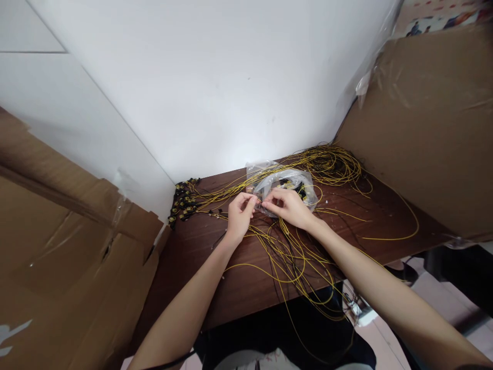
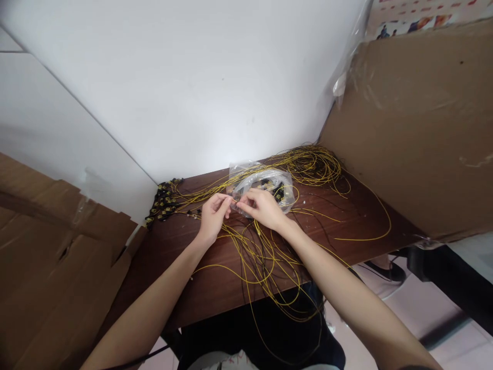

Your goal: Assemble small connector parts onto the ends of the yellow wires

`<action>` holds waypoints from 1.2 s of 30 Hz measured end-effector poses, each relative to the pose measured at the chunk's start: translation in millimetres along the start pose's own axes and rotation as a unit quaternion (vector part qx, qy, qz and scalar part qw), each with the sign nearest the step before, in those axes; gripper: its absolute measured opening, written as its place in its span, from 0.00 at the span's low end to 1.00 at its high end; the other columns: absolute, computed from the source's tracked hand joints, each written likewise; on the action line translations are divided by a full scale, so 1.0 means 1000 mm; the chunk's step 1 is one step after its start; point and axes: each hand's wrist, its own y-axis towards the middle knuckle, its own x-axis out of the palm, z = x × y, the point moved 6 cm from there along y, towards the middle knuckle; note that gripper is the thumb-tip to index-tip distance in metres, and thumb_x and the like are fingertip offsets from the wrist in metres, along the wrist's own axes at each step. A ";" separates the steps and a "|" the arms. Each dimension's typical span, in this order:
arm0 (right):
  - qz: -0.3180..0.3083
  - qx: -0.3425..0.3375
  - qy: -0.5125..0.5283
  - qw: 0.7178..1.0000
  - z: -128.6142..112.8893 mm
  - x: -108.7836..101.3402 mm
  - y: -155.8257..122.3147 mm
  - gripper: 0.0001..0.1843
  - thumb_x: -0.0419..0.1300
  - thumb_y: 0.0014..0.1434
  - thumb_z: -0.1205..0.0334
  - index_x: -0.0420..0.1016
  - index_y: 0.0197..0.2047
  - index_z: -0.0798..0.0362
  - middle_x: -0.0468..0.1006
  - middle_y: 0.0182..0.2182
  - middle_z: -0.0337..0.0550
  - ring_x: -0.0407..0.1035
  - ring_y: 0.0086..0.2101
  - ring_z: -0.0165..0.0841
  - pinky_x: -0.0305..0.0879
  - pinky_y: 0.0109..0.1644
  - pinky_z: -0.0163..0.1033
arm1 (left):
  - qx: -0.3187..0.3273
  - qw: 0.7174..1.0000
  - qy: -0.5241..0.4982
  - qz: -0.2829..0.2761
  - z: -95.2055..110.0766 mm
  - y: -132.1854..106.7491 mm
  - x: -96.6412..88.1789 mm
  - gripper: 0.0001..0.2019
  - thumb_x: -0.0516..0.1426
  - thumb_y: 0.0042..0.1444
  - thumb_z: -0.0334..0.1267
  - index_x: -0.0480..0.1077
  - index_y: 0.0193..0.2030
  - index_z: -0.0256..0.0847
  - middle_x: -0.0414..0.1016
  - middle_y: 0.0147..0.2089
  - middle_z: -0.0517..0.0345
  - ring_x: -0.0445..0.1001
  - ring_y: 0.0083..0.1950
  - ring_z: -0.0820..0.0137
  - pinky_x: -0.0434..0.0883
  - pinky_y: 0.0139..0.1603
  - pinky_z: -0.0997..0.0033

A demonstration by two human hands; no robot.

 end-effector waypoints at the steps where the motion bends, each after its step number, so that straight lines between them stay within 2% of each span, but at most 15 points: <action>1: -0.002 -0.003 0.005 1.000 0.000 0.000 0.000 0.09 0.56 0.57 0.60 0.74 0.30 0.55 0.71 0.26 0.41 0.64 0.28 0.30 0.58 0.34 0.35 | 0.003 1.000 0.009 -0.008 0.000 0.000 0.001 0.07 0.57 0.51 0.39 0.68 0.31 0.37 0.70 0.26 0.61 0.63 0.22 0.79 0.62 0.22 0.79; 8: 0.007 0.007 0.049 0.999 0.004 0.000 0.000 0.06 0.59 0.55 0.62 0.76 0.31 0.55 0.70 0.25 0.40 0.64 0.27 0.29 0.59 0.32 0.35 | 0.026 0.999 0.036 -0.028 0.001 0.000 0.003 0.08 0.58 0.50 0.39 0.73 0.35 0.37 0.75 0.35 0.54 0.69 0.28 0.75 0.65 0.24 0.77; 12: 0.028 0.052 0.163 0.985 0.010 0.000 0.001 0.06 0.60 0.52 0.61 0.74 0.30 0.55 0.71 0.24 0.38 0.64 0.25 0.27 0.60 0.31 0.34 | 0.019 0.999 0.022 -0.032 0.001 -0.001 0.004 0.12 0.56 0.53 0.41 0.70 0.42 0.37 0.74 0.34 0.54 0.67 0.26 0.77 0.64 0.22 0.79; 14: 0.044 0.092 0.279 0.955 0.014 0.000 0.002 0.07 0.62 0.50 0.60 0.71 0.28 0.55 0.71 0.23 0.37 0.64 0.23 0.26 0.61 0.29 0.34 | 0.015 0.999 0.016 -0.036 0.002 -0.002 0.005 0.13 0.53 0.56 0.43 0.69 0.42 0.37 0.74 0.33 0.54 0.65 0.25 0.77 0.63 0.22 0.79; 18: 0.087 0.162 0.500 0.846 0.022 -0.003 0.002 0.08 0.66 0.46 0.61 0.72 0.28 0.54 0.73 0.21 0.36 0.67 0.22 0.26 0.66 0.28 0.33 | 0.019 0.998 0.015 -0.051 0.006 -0.003 0.007 0.15 0.48 0.59 0.44 0.69 0.42 0.35 0.75 0.33 0.52 0.65 0.26 0.76 0.64 0.23 0.79; 21: 0.114 0.203 0.590 0.773 0.028 -0.008 0.001 0.09 0.68 0.43 0.63 0.73 0.28 0.53 0.74 0.22 0.36 0.69 0.24 0.25 0.68 0.28 0.30 | 0.017 0.998 0.018 -0.059 0.007 -0.004 0.009 0.15 0.48 0.60 0.43 0.69 0.41 0.35 0.76 0.33 0.52 0.65 0.26 0.76 0.64 0.23 0.78; 23: 0.130 0.216 0.611 0.750 0.030 -0.011 0.001 0.09 0.69 0.41 0.63 0.73 0.26 0.52 0.75 0.22 0.36 0.69 0.24 0.25 0.68 0.28 0.29 | 0.016 0.998 0.025 -0.064 0.007 -0.004 0.009 0.13 0.50 0.58 0.42 0.70 0.41 0.35 0.77 0.33 0.52 0.65 0.26 0.76 0.64 0.24 0.78; 24: 0.136 0.219 0.609 0.750 0.031 -0.012 0.001 0.09 0.69 0.41 0.62 0.74 0.26 0.53 0.75 0.22 0.36 0.69 0.24 0.25 0.68 0.29 0.29 | 0.016 0.997 0.027 -0.065 0.007 -0.004 0.010 0.12 0.51 0.58 0.41 0.70 0.41 0.35 0.77 0.33 0.52 0.64 0.26 0.76 0.64 0.24 0.78; 26: 0.139 0.219 0.580 0.772 0.033 -0.012 0.000 0.09 0.69 0.41 0.62 0.74 0.26 0.53 0.75 0.22 0.37 0.70 0.24 0.25 0.68 0.29 0.30 | 0.019 0.997 0.028 -0.063 0.007 -0.004 0.010 0.11 0.52 0.57 0.40 0.70 0.41 0.36 0.77 0.33 0.53 0.65 0.26 0.76 0.64 0.25 0.78; 30: 0.127 0.177 0.461 0.860 0.030 -0.008 0.001 0.10 0.69 0.43 0.60 0.74 0.24 0.55 0.75 0.21 0.38 0.68 0.22 0.25 0.66 0.29 0.32 | 0.020 0.998 0.022 -0.059 0.007 -0.004 0.009 0.12 0.51 0.57 0.41 0.70 0.41 0.36 0.76 0.33 0.53 0.65 0.26 0.76 0.64 0.24 0.78; 32: 0.112 0.162 0.404 0.893 0.027 -0.004 0.002 0.10 0.68 0.43 0.59 0.74 0.24 0.56 0.75 0.21 0.38 0.66 0.21 0.25 0.64 0.27 0.33 | 0.021 0.998 0.024 -0.060 0.007 -0.003 0.009 0.12 0.53 0.56 0.41 0.70 0.41 0.36 0.76 0.32 0.54 0.66 0.26 0.76 0.64 0.24 0.78; 36: 0.083 0.152 0.347 0.922 0.023 0.002 0.003 0.12 0.67 0.44 0.55 0.74 0.25 0.55 0.75 0.21 0.38 0.64 0.22 0.26 0.61 0.27 0.34 | 0.024 0.997 0.050 -0.061 0.004 -0.004 0.010 0.11 0.56 0.53 0.41 0.72 0.39 0.36 0.76 0.33 0.54 0.71 0.29 0.74 0.66 0.26 0.77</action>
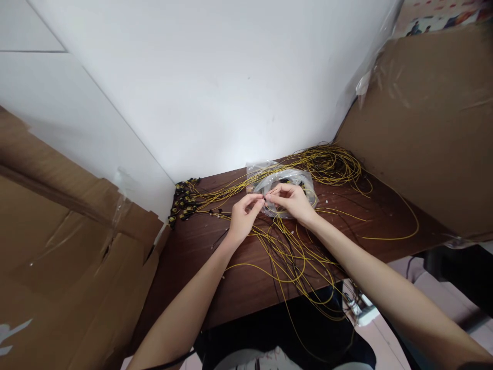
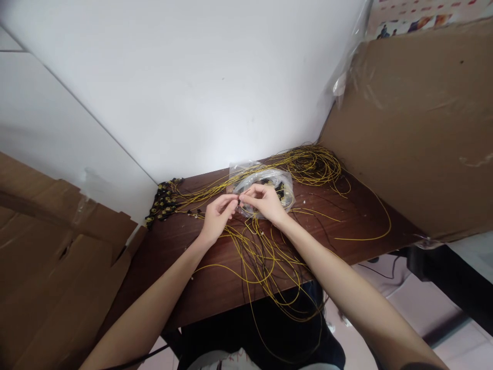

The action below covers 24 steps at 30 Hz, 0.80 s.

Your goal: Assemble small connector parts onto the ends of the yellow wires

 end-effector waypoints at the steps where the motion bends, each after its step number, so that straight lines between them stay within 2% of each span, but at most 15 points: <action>1: -0.004 -0.001 -0.007 1.000 0.000 0.001 0.000 0.12 0.67 0.44 0.55 0.74 0.26 0.55 0.74 0.21 0.38 0.64 0.22 0.26 0.60 0.27 0.34 | -0.001 1.000 0.010 -0.003 -0.001 0.000 0.000 0.11 0.57 0.52 0.41 0.72 0.39 0.36 0.76 0.33 0.54 0.72 0.31 0.72 0.66 0.26 0.77; 7: -0.052 0.007 -0.042 0.998 0.001 0.004 -0.002 0.15 0.64 0.47 0.51 0.73 0.25 0.55 0.73 0.22 0.38 0.60 0.20 0.25 0.57 0.25 0.34 | 0.011 0.998 0.059 -0.007 -0.004 -0.001 -0.001 0.10 0.57 0.52 0.41 0.73 0.35 0.36 0.77 0.32 0.54 0.73 0.32 0.70 0.68 0.30 0.74; 9: -0.041 0.010 -0.047 0.998 0.000 0.002 -0.001 0.15 0.64 0.47 0.51 0.72 0.24 0.56 0.72 0.20 0.38 0.59 0.20 0.25 0.57 0.25 0.34 | 0.017 0.998 0.064 -0.011 -0.004 -0.001 0.000 0.10 0.57 0.53 0.41 0.74 0.35 0.36 0.77 0.32 0.54 0.73 0.32 0.70 0.69 0.32 0.73; 16: 0.058 -0.005 -0.010 0.998 -0.006 -0.014 0.000 0.15 0.65 0.45 0.51 0.70 0.22 0.55 0.70 0.20 0.37 0.60 0.21 0.25 0.57 0.25 0.34 | 0.021 0.998 0.054 -0.013 -0.004 -0.001 0.001 0.10 0.57 0.53 0.41 0.74 0.35 0.36 0.78 0.31 0.53 0.75 0.32 0.69 0.70 0.35 0.72; 24: 0.014 0.014 0.039 0.999 -0.001 -0.008 0.001 0.14 0.69 0.40 0.55 0.73 0.26 0.55 0.74 0.25 0.39 0.64 0.24 0.26 0.64 0.30 0.35 | 0.015 0.999 0.037 -0.022 -0.005 -0.001 0.002 0.11 0.57 0.53 0.41 0.74 0.35 0.35 0.78 0.31 0.53 0.75 0.33 0.68 0.70 0.35 0.72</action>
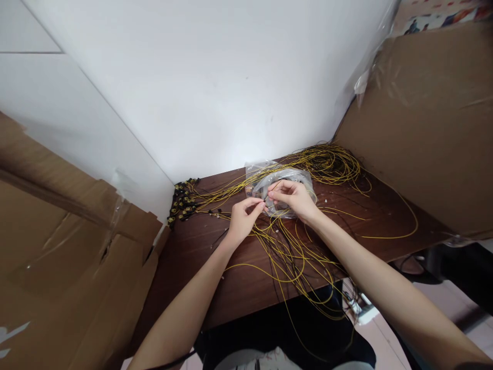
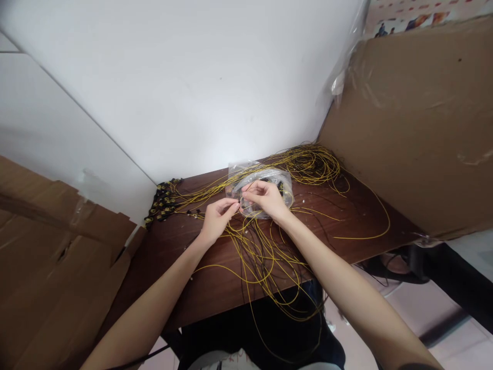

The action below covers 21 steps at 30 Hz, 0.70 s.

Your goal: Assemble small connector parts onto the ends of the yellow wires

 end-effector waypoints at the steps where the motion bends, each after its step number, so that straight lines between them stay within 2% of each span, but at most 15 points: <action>1: -0.001 0.001 -0.004 1.000 0.000 0.000 0.000 0.14 0.69 0.40 0.55 0.73 0.25 0.55 0.74 0.25 0.39 0.64 0.24 0.26 0.64 0.30 0.35 | 0.000 1.000 0.000 -0.001 0.000 0.000 0.000 0.11 0.57 0.53 0.41 0.74 0.35 0.35 0.78 0.31 0.53 0.75 0.32 0.68 0.70 0.35 0.71; 8: 0.039 -0.018 -0.036 0.998 -0.003 -0.005 0.001 0.14 0.68 0.40 0.53 0.72 0.22 0.55 0.76 0.27 0.41 0.66 0.25 0.28 0.64 0.33 0.37 | -0.020 0.999 -0.026 -0.005 0.002 0.000 0.001 0.10 0.57 0.52 0.41 0.73 0.34 0.36 0.77 0.30 0.54 0.75 0.31 0.70 0.70 0.32 0.73; 13: 0.066 -0.026 -0.006 0.997 -0.003 -0.009 0.002 0.14 0.69 0.39 0.55 0.72 0.23 0.55 0.76 0.31 0.42 0.66 0.26 0.27 0.65 0.34 0.37 | -0.032 0.999 -0.035 -0.008 0.003 -0.001 0.002 0.08 0.56 0.53 0.40 0.71 0.34 0.36 0.77 0.28 0.56 0.75 0.29 0.70 0.70 0.31 0.73; 18: 0.035 -0.008 0.004 0.999 0.000 -0.005 0.002 0.14 0.69 0.39 0.57 0.74 0.28 0.56 0.74 0.27 0.39 0.65 0.24 0.25 0.65 0.33 0.36 | -0.032 0.999 -0.028 -0.009 0.002 -0.001 0.002 0.09 0.56 0.53 0.40 0.71 0.34 0.36 0.77 0.27 0.56 0.75 0.29 0.70 0.71 0.31 0.73; 21: 0.023 0.000 -0.003 1.000 0.001 -0.003 0.001 0.15 0.69 0.38 0.56 0.73 0.27 0.56 0.74 0.27 0.39 0.65 0.24 0.26 0.65 0.33 0.36 | -0.029 0.999 -0.024 -0.013 0.003 -0.001 0.002 0.09 0.56 0.53 0.40 0.71 0.34 0.36 0.77 0.28 0.55 0.75 0.29 0.70 0.71 0.31 0.73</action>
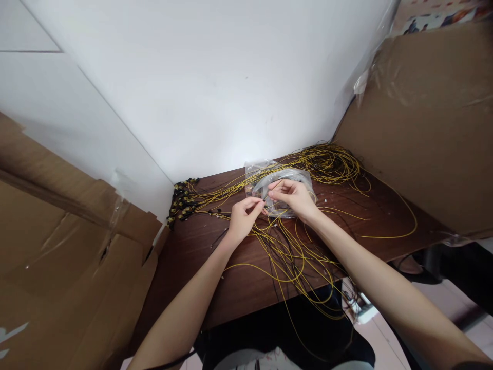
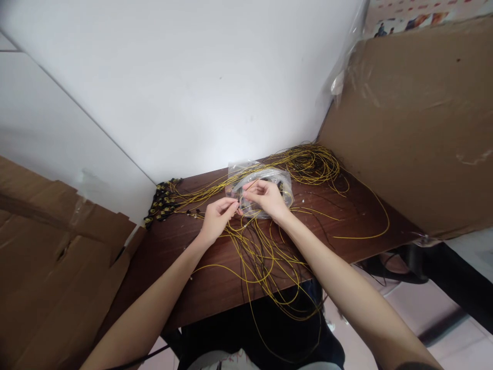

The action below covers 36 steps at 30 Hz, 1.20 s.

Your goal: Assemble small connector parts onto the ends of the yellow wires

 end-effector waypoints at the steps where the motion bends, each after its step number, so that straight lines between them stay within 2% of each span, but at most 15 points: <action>1: 0.003 -0.002 -0.002 1.000 0.000 0.000 0.000 0.14 0.69 0.38 0.56 0.73 0.26 0.55 0.75 0.28 0.40 0.65 0.24 0.26 0.65 0.33 0.36 | 0.001 1.000 0.000 -0.001 0.000 0.000 0.000 0.09 0.56 0.53 0.40 0.71 0.34 0.36 0.77 0.28 0.55 0.75 0.29 0.70 0.71 0.31 0.73; 10: 0.044 -0.020 -0.001 0.999 0.000 -0.006 0.002 0.15 0.69 0.37 0.56 0.70 0.22 0.55 0.75 0.33 0.43 0.66 0.26 0.26 0.66 0.34 0.37 | 0.000 1.000 -0.007 0.002 0.002 0.000 0.000 0.08 0.57 0.52 0.40 0.72 0.33 0.36 0.77 0.27 0.55 0.75 0.29 0.70 0.71 0.30 0.72; 21: 0.082 -0.037 -0.001 0.996 -0.002 -0.011 0.000 0.13 0.68 0.40 0.56 0.71 0.26 0.54 0.73 0.27 0.41 0.67 0.28 0.30 0.67 0.35 0.38 | -0.006 1.000 -0.017 0.000 0.001 0.000 0.001 0.08 0.57 0.52 0.40 0.72 0.33 0.36 0.77 0.27 0.55 0.76 0.29 0.70 0.72 0.32 0.71; 29: 0.126 -0.067 -0.001 0.990 -0.003 -0.018 0.001 0.13 0.67 0.42 0.57 0.72 0.31 0.53 0.73 0.27 0.39 0.67 0.27 0.29 0.66 0.36 0.38 | -0.004 1.000 -0.023 -0.001 0.002 0.000 0.001 0.08 0.57 0.52 0.39 0.72 0.32 0.36 0.77 0.26 0.56 0.75 0.29 0.70 0.72 0.34 0.71; 31: 0.119 -0.061 0.001 0.991 -0.002 -0.018 0.001 0.13 0.66 0.43 0.57 0.72 0.31 0.53 0.72 0.27 0.39 0.66 0.27 0.28 0.66 0.36 0.38 | -0.002 1.000 -0.023 -0.003 0.002 0.000 0.002 0.08 0.57 0.52 0.39 0.72 0.32 0.36 0.77 0.26 0.56 0.75 0.29 0.70 0.72 0.35 0.71; 36: 0.067 -0.022 0.015 0.997 0.004 -0.010 0.003 0.13 0.68 0.40 0.56 0.71 0.25 0.55 0.74 0.32 0.42 0.66 0.27 0.27 0.67 0.34 0.36 | -0.001 1.000 -0.028 -0.004 0.002 0.000 0.002 0.08 0.57 0.52 0.39 0.72 0.32 0.36 0.76 0.26 0.56 0.75 0.28 0.70 0.72 0.35 0.71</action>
